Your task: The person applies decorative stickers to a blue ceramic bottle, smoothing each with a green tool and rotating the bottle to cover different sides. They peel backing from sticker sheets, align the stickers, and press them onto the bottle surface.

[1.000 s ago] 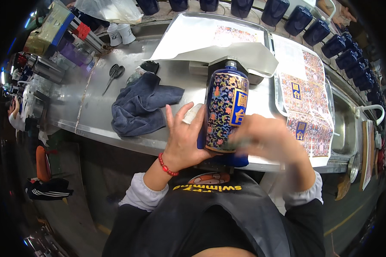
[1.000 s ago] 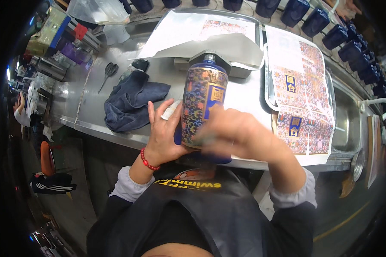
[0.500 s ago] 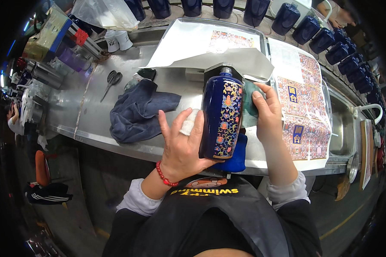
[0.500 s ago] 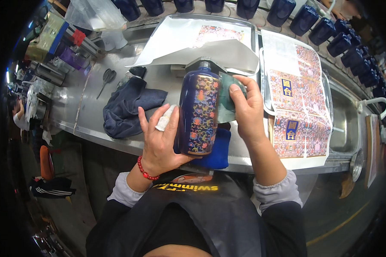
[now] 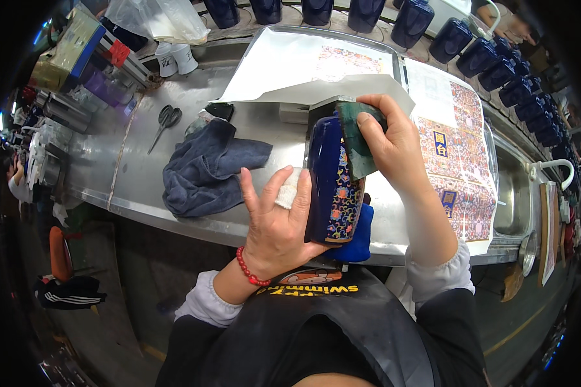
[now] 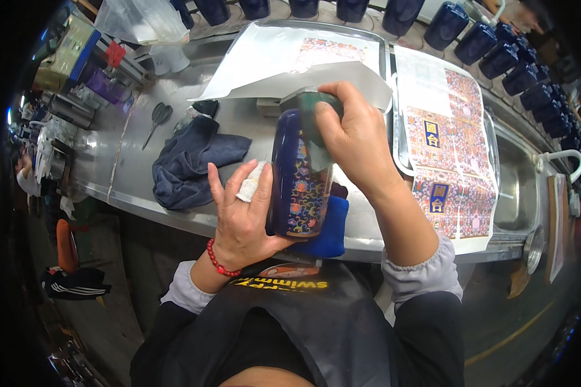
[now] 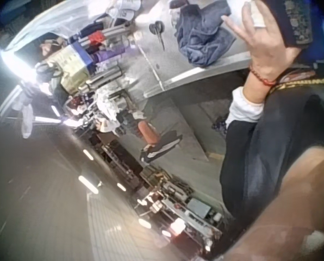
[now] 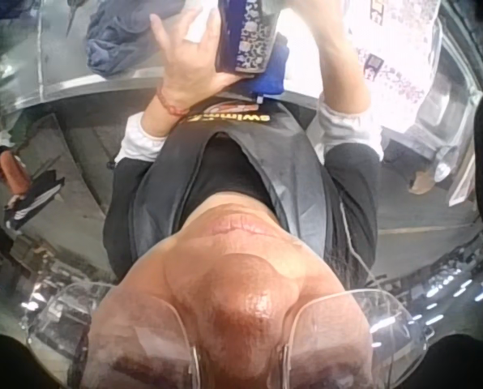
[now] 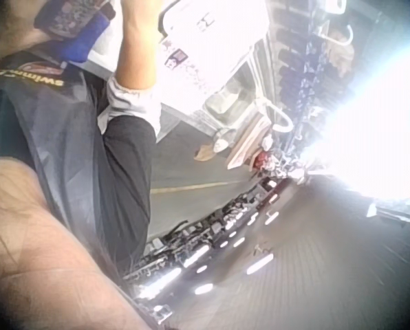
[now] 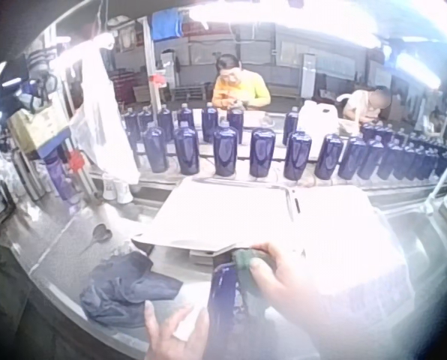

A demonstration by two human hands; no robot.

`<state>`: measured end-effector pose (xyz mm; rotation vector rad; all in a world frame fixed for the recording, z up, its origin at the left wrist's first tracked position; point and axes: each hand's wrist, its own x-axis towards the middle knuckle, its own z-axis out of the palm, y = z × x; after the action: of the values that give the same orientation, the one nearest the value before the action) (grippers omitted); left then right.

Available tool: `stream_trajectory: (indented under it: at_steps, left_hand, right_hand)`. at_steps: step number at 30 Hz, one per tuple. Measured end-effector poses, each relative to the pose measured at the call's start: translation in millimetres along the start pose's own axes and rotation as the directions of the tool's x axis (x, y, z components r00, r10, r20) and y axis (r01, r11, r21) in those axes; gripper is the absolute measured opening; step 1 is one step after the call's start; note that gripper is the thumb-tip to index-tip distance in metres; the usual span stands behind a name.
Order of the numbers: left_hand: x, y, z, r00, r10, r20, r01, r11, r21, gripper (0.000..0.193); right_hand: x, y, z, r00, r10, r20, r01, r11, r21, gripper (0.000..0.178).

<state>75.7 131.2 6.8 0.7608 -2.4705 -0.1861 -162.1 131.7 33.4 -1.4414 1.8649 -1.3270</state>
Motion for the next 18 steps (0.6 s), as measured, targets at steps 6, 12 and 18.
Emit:
stream_trajectory:
  at_steps: [6, 12, 18]
  left_hand:
    - [-1.0, 0.3, 3.4, 0.999, 0.025, -0.033, -0.025, 1.000, 0.006, 0.107]
    - [-1.6, -0.1, 4.3, 1.000, 0.012, -0.008, -0.012, 1.000, -0.017, 0.100]
    - [-2.0, 1.0, 5.6, 1.000, 0.013, -0.015, -0.013, 1.000, 0.000, 0.101]
  right_hand:
    - [-6.7, 5.2, -6.3, 0.983, 0.180, -0.047, -0.144, 0.895, 0.423, 0.030]
    - [-0.5, 3.8, -2.2, 0.993, 0.111, -0.030, -0.104, 0.977, 0.187, 0.028]
    - [16.9, -13.5, -1.3, 1.000, 0.013, -0.004, -0.013, 0.990, -0.137, 0.027]
